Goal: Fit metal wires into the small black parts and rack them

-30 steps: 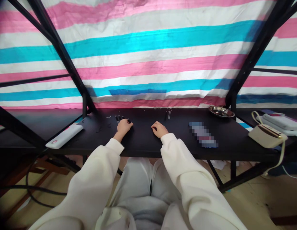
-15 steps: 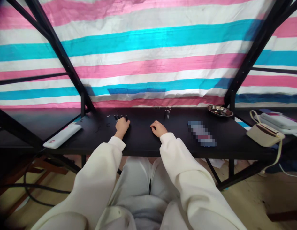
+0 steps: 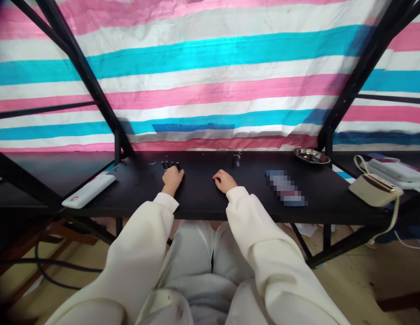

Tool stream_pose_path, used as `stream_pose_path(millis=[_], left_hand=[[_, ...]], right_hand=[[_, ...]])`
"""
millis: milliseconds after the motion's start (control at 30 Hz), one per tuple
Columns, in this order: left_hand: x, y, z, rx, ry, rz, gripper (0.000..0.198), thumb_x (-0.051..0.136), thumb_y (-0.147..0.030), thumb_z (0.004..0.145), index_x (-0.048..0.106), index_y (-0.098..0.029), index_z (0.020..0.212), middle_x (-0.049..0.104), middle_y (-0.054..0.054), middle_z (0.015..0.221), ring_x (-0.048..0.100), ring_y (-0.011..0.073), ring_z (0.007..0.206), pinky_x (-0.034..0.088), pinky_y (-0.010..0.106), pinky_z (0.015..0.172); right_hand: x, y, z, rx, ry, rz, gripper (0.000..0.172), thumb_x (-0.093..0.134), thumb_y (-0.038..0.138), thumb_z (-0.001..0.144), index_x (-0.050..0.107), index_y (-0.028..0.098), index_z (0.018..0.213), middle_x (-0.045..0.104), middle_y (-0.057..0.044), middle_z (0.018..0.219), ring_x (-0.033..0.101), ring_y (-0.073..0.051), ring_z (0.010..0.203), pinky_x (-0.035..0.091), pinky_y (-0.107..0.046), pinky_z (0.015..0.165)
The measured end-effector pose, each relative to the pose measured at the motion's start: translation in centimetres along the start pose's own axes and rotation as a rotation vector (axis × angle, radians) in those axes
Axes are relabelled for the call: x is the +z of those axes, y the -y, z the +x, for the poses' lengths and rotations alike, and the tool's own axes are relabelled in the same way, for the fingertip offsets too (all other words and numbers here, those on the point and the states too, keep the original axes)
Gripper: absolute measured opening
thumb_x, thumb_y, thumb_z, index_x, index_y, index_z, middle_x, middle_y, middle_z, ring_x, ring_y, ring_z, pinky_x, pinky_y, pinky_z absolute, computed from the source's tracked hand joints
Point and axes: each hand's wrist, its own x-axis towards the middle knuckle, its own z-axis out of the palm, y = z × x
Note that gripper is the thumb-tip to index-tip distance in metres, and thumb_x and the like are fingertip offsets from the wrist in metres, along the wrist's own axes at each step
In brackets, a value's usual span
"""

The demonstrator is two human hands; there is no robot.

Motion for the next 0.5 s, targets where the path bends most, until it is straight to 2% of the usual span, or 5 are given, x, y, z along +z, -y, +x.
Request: stream_pose_path(millis=[167, 267, 333, 433, 500], left_hand=[[-0.2, 0.2, -0.2, -0.035, 0.013, -0.013, 0.033, 0.049, -0.04, 0.079, 0.062, -0.013, 0.093, 0.063, 0.018, 0.091, 0.061, 0.0295, 0.088, 0.045, 0.036, 0.073], [-0.4, 0.2, -0.6, -0.006, 0.002, -0.02, 0.032, 0.047, -0.04, 0.08, 0.062, -0.015, 0.089, 0.064, 0.016, 0.09, 0.062, 0.0277, 0.085, 0.044, 0.034, 0.071], [-0.3, 0.0, -1.0, 0.08, 0.005, -0.036, 0.03, 0.044, -0.041, 0.081, 0.063, -0.017, 0.084, 0.065, 0.012, 0.085, 0.062, 0.0245, 0.082, 0.042, 0.03, 0.069], [0.0, -0.9, -1.9, 0.305, 0.036, -0.076, 0.032, 0.04, -0.041, 0.084, 0.063, -0.019, 0.078, 0.065, 0.008, 0.077, 0.06, 0.0195, 0.077, 0.039, 0.026, 0.065], [0.3, -1.5, -2.6, 0.452, 0.072, -0.112, 0.034, 0.039, -0.042, 0.084, 0.063, -0.019, 0.076, 0.065, 0.007, 0.074, 0.059, 0.0175, 0.072, 0.037, 0.024, 0.062]], right_hand=[[-0.1, 0.3, 0.0, 0.026, -0.002, -0.02, 0.019, 0.049, 0.013, 0.076, 0.066, 0.019, 0.083, 0.057, -0.004, 0.09, 0.055, -0.013, 0.076, 0.044, -0.027, 0.074], [-0.2, 0.0, 0.0, 0.148, -0.048, -0.095, 0.018, 0.05, 0.013, 0.075, 0.065, 0.019, 0.081, 0.057, -0.006, 0.09, 0.056, -0.017, 0.084, 0.044, -0.029, 0.078], [-0.4, -0.4, 0.1, 0.304, -0.103, -0.168, 0.016, 0.051, 0.014, 0.075, 0.065, 0.019, 0.081, 0.058, -0.007, 0.092, 0.055, -0.02, 0.088, 0.044, -0.032, 0.079], [-1.0, -1.3, 0.1, 0.547, -0.169, -0.264, 0.016, 0.053, 0.02, 0.075, 0.064, 0.018, 0.086, 0.058, -0.01, 0.097, 0.054, -0.024, 0.095, 0.043, -0.036, 0.08], [-1.6, -2.0, 0.2, 0.654, -0.187, -0.298, 0.019, 0.055, 0.025, 0.075, 0.064, 0.017, 0.09, 0.058, -0.011, 0.1, 0.053, -0.024, 0.097, 0.042, -0.037, 0.082]])
